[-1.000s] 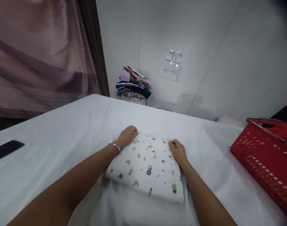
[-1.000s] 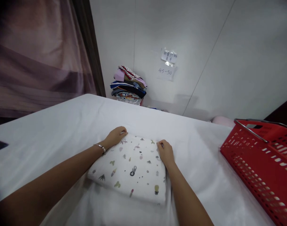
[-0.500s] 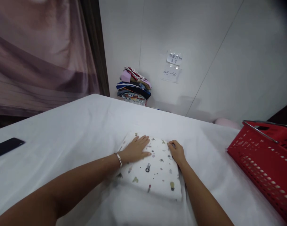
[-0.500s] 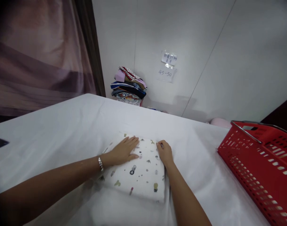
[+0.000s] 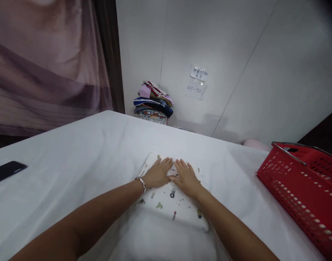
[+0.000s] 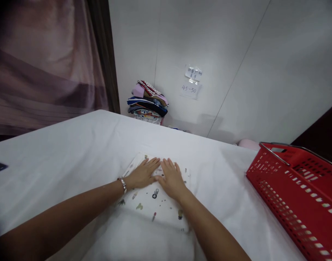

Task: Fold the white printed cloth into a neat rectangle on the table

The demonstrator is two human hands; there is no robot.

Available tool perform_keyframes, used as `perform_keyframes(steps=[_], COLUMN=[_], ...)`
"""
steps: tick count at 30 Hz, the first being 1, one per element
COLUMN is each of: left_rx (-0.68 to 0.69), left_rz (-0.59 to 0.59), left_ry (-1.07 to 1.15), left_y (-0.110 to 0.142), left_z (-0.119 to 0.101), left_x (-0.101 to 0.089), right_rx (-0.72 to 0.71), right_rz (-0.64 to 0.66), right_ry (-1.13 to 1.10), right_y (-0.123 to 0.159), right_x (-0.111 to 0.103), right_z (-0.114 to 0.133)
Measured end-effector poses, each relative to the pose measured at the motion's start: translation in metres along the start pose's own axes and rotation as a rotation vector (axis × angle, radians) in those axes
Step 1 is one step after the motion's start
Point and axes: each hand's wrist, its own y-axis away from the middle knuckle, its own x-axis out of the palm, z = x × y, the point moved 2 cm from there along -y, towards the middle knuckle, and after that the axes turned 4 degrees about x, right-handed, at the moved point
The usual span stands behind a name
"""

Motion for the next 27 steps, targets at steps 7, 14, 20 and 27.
perform_keyframes(steps=[7,14,20,27], left_rx=[0.002,-0.24,-0.244,-0.236], left_rz=[-0.02,-0.072,-0.026,-0.037], left_ry=[0.026,0.024,0.01,-0.04], left_y=[-0.001,0.015,0.014,0.007], left_z=[0.005,0.033,0.037,0.043], left_x=[0.002,-0.002,0.001,0.012], right_rx=[0.098,0.106,0.157,0.243], right_rz=[0.119,0.172,0.231,0.171], right_ry=[0.085,0.12,0.075,0.05], right_y=[-0.006,-0.005,-0.006,0.03], right_x=[0.014,0.02,0.011,0.015], right_z=[-0.004,-0.013,-0.007,0.014])
